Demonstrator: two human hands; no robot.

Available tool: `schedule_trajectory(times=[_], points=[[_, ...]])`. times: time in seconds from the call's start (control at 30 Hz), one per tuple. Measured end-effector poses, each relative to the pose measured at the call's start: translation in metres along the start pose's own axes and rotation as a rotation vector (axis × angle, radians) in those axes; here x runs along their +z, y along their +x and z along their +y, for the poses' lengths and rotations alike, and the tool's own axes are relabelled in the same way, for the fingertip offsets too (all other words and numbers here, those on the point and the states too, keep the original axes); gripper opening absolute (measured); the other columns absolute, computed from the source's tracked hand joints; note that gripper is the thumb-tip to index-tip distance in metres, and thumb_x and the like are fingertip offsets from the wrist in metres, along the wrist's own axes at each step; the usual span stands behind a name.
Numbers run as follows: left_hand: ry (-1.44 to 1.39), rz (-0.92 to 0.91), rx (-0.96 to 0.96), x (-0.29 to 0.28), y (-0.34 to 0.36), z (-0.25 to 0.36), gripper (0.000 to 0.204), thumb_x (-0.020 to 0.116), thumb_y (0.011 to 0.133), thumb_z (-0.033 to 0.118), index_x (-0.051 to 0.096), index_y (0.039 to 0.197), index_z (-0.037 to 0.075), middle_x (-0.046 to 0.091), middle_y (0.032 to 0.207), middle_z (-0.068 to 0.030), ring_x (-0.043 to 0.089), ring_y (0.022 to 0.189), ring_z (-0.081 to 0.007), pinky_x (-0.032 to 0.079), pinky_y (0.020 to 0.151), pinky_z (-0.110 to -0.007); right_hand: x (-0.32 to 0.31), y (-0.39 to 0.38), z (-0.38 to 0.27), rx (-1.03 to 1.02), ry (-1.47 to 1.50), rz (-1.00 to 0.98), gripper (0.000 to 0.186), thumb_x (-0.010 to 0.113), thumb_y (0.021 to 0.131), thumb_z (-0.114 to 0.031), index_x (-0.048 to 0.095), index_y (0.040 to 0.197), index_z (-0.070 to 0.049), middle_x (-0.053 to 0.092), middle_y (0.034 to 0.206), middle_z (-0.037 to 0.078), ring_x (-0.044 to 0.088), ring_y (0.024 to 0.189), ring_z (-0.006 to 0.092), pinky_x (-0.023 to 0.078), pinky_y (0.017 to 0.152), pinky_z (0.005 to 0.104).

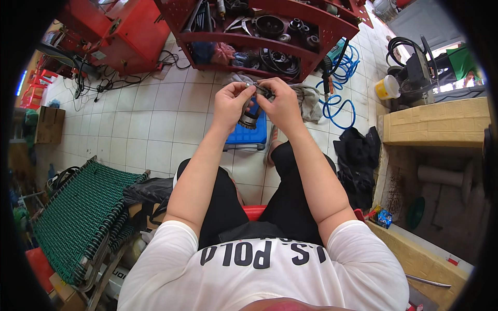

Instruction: The person cleans a carburetor by hand and using a tool. The person handles the carburetor, uses a small brush to clean the internal and external parts, and moves a cloth to wipe the components.

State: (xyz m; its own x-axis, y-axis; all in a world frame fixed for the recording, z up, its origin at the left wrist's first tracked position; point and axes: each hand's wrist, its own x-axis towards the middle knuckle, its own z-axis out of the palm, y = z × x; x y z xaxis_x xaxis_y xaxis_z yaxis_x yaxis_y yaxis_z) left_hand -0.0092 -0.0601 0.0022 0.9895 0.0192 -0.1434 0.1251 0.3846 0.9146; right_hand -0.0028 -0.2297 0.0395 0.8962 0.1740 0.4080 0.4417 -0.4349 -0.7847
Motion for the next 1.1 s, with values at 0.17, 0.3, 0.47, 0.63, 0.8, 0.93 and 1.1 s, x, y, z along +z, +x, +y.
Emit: schedule_trajectory(times=[0.17, 0.3, 0.47, 0.63, 0.8, 0.93, 1.1], points=[[-0.016, -0.007, 0.014, -0.003, 0.0, -0.003, 0.016, 0.081, 0.097, 0.015, 0.072, 0.107, 0.006, 0.074, 0.088, -0.0006, 0.066, 0.068, -0.0059, 0.051, 0.06, -0.021, -0.001, 0.0, 0.0, 0.0, 0.001, 0.001, 0.029, 0.078, 0.081, -0.009, 0.073, 0.108, 0.002, 0.073, 0.107, 0.017, 0.072, 0.101, 0.0366, 0.057, 0.089, 0.0406], [-0.05, 0.005, -0.001, 0.0, -0.001, 0.0, 0.016, 0.082, 0.096, 0.014, 0.072, 0.106, 0.005, 0.074, 0.087, -0.0005, 0.066, 0.068, -0.0064, 0.05, 0.06, -0.022, -0.002, 0.002, 0.002, -0.016, 0.004, 0.002, 0.029, 0.078, 0.081, -0.009, 0.073, 0.108, 0.002, 0.073, 0.109, 0.018, 0.072, 0.103, 0.0374, 0.057, 0.089, 0.0412], [-0.066, 0.032, -0.006, 0.0, 0.001, -0.005, 0.015, 0.083, 0.094, 0.014, 0.074, 0.101, 0.005, 0.072, 0.084, 0.0001, 0.064, 0.065, -0.0058, 0.048, 0.057, -0.023, 0.0, 0.003, 0.005, -0.031, 0.006, -0.004, 0.029, 0.078, 0.081, -0.01, 0.072, 0.107, 0.001, 0.074, 0.108, 0.018, 0.072, 0.103, 0.0376, 0.057, 0.09, 0.0417], [-0.123, -0.017, -0.065, -0.003, 0.001, -0.008, 0.01, 0.079, 0.096, 0.013, 0.072, 0.099, 0.006, 0.072, 0.082, -0.0003, 0.064, 0.062, -0.0072, 0.052, 0.057, -0.024, -0.001, 0.004, -0.001, 0.026, 0.01, -0.028, 0.024, 0.077, 0.081, -0.009, 0.071, 0.102, 0.0, 0.074, 0.107, 0.017, 0.071, 0.099, 0.0359, 0.056, 0.087, 0.0407], [-0.162, 0.039, -0.081, 0.002, -0.002, -0.004, 0.013, 0.081, 0.096, 0.015, 0.07, 0.098, 0.008, 0.07, 0.078, 0.0008, 0.062, 0.06, -0.0068, 0.051, 0.056, -0.023, 0.001, 0.004, -0.002, 0.0, 0.011, -0.035, 0.023, 0.077, 0.081, -0.007, 0.07, 0.102, 0.001, 0.074, 0.11, 0.016, 0.072, 0.1, 0.0352, 0.056, 0.088, 0.0406], [-0.129, 0.074, -0.101, 0.005, -0.004, 0.002, 0.018, 0.084, 0.094, 0.017, 0.069, 0.096, 0.009, 0.069, 0.077, 0.0019, 0.061, 0.06, -0.0059, 0.051, 0.056, -0.023, 0.0, 0.005, -0.007, 0.017, 0.011, -0.07, 0.022, 0.077, 0.082, -0.004, 0.07, 0.102, 0.003, 0.074, 0.113, 0.015, 0.072, 0.101, 0.0343, 0.056, 0.089, 0.04], [-0.099, 0.07, -0.075, 0.004, -0.001, -0.001, 0.019, 0.085, 0.094, 0.018, 0.07, 0.097, 0.008, 0.069, 0.077, 0.0015, 0.061, 0.06, -0.0056, 0.05, 0.056, -0.023, -0.002, 0.003, -0.004, 0.002, 0.006, -0.075, 0.023, 0.077, 0.083, -0.004, 0.07, 0.104, 0.003, 0.074, 0.113, 0.014, 0.072, 0.103, 0.0343, 0.056, 0.09, 0.0399]])
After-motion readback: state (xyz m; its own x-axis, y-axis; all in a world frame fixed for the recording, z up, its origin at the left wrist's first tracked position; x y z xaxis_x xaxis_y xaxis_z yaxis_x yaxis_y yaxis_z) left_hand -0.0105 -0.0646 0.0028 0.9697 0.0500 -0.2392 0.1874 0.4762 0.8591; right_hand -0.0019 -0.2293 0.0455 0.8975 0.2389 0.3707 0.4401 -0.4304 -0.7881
